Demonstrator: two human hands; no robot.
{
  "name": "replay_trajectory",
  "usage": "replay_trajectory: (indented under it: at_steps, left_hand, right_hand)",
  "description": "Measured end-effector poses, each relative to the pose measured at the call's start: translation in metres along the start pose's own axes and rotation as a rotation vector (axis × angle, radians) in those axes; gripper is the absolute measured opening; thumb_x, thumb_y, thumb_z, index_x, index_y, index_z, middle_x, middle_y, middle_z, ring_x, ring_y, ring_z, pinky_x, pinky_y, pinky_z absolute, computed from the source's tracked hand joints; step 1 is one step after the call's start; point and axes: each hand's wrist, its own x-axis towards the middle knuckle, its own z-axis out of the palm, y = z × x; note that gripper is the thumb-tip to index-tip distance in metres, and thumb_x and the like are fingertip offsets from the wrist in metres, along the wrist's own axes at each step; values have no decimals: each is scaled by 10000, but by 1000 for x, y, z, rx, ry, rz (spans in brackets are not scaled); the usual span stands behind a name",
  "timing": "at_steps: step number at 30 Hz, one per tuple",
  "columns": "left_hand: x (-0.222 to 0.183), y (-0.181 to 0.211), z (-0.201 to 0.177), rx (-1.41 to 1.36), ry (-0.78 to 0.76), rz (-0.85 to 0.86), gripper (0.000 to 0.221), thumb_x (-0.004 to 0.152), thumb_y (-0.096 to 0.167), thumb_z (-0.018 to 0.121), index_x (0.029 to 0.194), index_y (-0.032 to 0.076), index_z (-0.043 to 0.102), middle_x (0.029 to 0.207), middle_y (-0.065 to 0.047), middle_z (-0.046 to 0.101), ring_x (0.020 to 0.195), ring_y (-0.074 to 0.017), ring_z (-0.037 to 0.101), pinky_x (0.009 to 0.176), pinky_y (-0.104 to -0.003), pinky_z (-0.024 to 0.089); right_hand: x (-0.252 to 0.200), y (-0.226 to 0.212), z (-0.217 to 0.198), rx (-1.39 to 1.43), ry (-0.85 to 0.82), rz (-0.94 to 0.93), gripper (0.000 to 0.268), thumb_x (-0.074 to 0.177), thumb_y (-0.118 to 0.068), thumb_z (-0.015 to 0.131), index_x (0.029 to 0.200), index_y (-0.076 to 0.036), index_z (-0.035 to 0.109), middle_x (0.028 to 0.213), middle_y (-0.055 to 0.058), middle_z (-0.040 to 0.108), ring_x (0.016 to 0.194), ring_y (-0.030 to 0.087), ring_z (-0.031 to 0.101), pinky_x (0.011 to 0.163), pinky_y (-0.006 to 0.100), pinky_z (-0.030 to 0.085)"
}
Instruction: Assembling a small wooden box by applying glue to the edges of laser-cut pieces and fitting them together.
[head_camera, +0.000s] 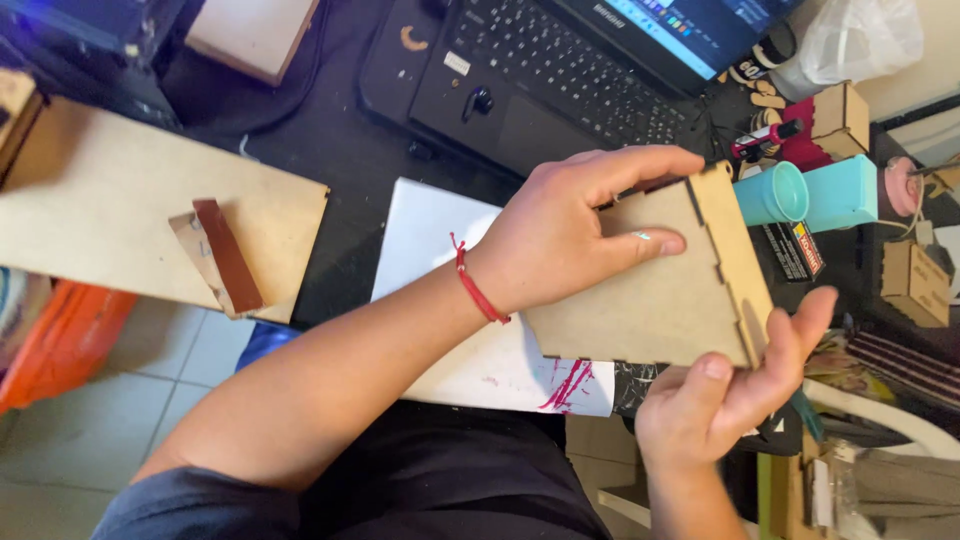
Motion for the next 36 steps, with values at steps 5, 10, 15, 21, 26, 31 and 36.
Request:
replay_trajectory:
  at_steps: [5, 10, 15, 21, 26, 31, 36]
  left_hand:
    - [9, 32, -9, -73, -37, -3, 413, 953, 259, 681, 1349, 204, 577, 1378, 44, 646, 1214, -104, 662, 975, -267, 548]
    - [23, 30, -10, -178, -71, 57, 423, 1039, 300, 530, 1432, 143, 515, 1437, 0, 587, 1263, -86, 572, 1090, -281, 486]
    - [21, 45, -10, -226, -44, 66, 407, 1034, 215, 572, 1418, 95, 511, 1410, -60, 600, 1295, -164, 614, 1093, -292, 512]
    - [3, 83, -6, 67, -20, 160, 394, 998, 380, 560, 1306, 135, 585, 1145, -55, 517, 1121, -196, 507, 1032, -303, 415]
    - [-15, 86, 0, -81, -210, 35, 224, 1001, 245, 474, 1215, 182, 487, 1622, -183, 279, 1527, -267, 309, 1274, -446, 243]
    - [-12, 84, 1, -149, -257, -10, 191, 1084, 329, 429, 1193, 188, 497, 1616, -187, 301, 1539, -277, 313, 1282, -442, 246]
    - [-15, 81, 5, -182, -240, 12, 151, 1090, 243, 427, 1197, 158, 491, 1513, -138, 406, 1526, -300, 310, 1283, -467, 249]
  right_hand:
    - [46, -6, 1, 89, 123, 27, 504, 1076, -374, 430, 1382, 25, 391, 1654, 245, 194, 1611, 373, 169, 1394, 572, 235]
    - [85, 5, -9, 216, 62, 94, 381, 1046, -355, 402, 1262, -41, 419, 1616, 241, 296, 1543, 298, 287, 1250, 427, 311]
    - [98, -5, -16, 259, 17, 161, 368, 1028, -356, 402, 1219, -43, 423, 1565, 303, 361, 1492, 329, 359, 1228, 413, 309]
    - [86, -44, -42, 544, -78, 508, 389, 961, -381, 496, 1163, -56, 432, 1576, 248, 435, 1288, 280, 539, 1078, 365, 448]
    - [67, -55, -48, 561, -144, 590, 339, 975, -312, 448, 1153, -25, 420, 1608, 310, 385, 1294, 305, 533, 1056, 371, 450]
    - [63, -40, -44, 512, -223, 435, 282, 1033, -328, 464, 1154, -76, 424, 1570, 287, 390, 1247, 259, 549, 1096, 386, 436]
    - [65, -42, -45, 530, -212, 400, 251, 1042, -304, 455, 1139, -73, 435, 1501, 272, 441, 1207, 297, 599, 1103, 405, 472]
